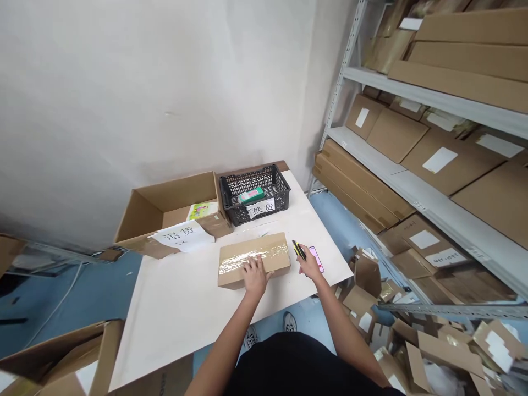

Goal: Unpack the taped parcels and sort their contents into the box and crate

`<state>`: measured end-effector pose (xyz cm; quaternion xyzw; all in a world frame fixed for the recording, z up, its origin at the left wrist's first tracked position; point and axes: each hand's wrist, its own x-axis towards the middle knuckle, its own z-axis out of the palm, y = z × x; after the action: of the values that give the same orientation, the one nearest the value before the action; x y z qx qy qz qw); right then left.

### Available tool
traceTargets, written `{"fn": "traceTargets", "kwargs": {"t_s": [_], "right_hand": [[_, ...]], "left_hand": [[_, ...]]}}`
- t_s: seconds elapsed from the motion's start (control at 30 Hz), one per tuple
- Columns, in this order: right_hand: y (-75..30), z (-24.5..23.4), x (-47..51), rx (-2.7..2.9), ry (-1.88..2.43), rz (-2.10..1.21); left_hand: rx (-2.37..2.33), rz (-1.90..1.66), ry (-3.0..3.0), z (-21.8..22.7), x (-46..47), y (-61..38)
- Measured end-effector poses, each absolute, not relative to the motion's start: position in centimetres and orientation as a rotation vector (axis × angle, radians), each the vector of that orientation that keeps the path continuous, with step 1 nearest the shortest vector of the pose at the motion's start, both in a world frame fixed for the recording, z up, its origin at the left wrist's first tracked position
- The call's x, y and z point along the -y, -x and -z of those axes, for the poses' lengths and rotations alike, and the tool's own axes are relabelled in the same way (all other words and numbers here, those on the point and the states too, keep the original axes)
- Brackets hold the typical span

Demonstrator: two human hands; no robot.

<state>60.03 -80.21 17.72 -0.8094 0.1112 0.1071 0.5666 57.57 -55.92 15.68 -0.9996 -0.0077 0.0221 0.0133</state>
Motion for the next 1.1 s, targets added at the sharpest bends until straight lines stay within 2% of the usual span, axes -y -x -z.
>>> {"fn": "traceTargets", "kwargs": {"t_s": [0.23, 0.5, 0.7, 1.1], "right_hand": [[-61.1, -18.4, 80.0, -0.151, 2.005, -0.341], [-62.2, -19.5, 79.0, -0.031, 2.356, -0.321], [-60.7, -20.1, 78.7, -0.14, 2.222, -0.502], [-59.0, -20.1, 80.2, -0.144, 2.08, -0.419]], "left_hand": [[-0.151, -0.048, 3.181, -16.3, 54.1, -57.8], [-0.118, -0.07, 3.222, -17.1, 53.4, -58.4], [-0.12, -0.173, 3.218, -17.2, 53.4, -58.6], [-0.1, -0.228, 3.221, -17.4, 53.3, -58.7]]}}
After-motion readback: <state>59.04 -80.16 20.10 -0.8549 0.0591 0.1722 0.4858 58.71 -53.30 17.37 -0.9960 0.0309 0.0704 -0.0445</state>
